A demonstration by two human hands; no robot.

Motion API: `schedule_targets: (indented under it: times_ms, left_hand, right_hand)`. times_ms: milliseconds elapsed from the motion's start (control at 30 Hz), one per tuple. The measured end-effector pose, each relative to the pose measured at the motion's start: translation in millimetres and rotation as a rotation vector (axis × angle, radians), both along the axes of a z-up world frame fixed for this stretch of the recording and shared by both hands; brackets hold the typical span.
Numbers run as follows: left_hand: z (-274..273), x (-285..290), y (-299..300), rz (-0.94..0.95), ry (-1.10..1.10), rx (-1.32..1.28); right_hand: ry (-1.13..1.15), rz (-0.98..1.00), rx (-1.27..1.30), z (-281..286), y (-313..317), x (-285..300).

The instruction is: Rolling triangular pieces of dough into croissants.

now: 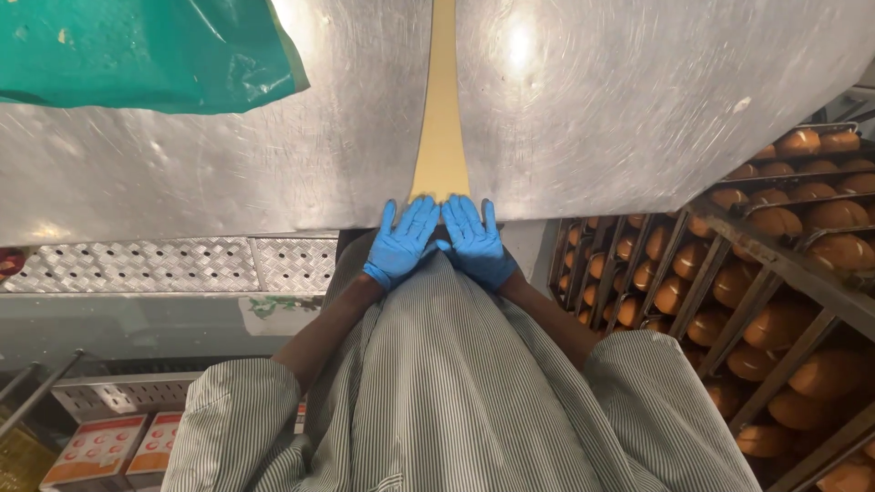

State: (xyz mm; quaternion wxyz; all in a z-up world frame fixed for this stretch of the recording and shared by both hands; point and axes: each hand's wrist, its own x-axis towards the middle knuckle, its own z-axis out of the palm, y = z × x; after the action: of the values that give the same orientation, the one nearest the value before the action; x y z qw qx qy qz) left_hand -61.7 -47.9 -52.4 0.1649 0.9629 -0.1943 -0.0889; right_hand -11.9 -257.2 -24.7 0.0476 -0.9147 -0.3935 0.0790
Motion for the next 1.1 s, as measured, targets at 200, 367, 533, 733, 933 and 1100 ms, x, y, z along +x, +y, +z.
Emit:
schedule_targets:
  times_ms: [200,367,533,733,933,1100]
  left_hand:
    - [10.3,12.7,1.1,0.015,0.05,0.017]
    - [19.4,25.9,-0.6,0.007,0.059,0.077]
    - [36.5,44.7,-1.5,0.013,0.126,0.068]
    - [14.2,20.4,6.2,0.014,0.046,-0.047]
    - [31.1,46.4,2.6,0.015,0.13,0.027]
    - [41.8,40.4,8.7,0.023,0.123,-0.036]
  right_hand:
    - [0.008,-0.042,0.022,-10.0,4.5,2.6]
    - [0.082,-0.085,0.041,-4.1,12.7,12.5]
    - [0.205,-0.169,0.091,3.9,19.4,26.1]
    - [0.177,-0.095,0.151,-6.4,2.0,14.6]
    - [0.196,-0.107,0.015,8.3,18.7,33.9]
    - [0.256,-0.128,0.094,6.5,9.6,22.4]
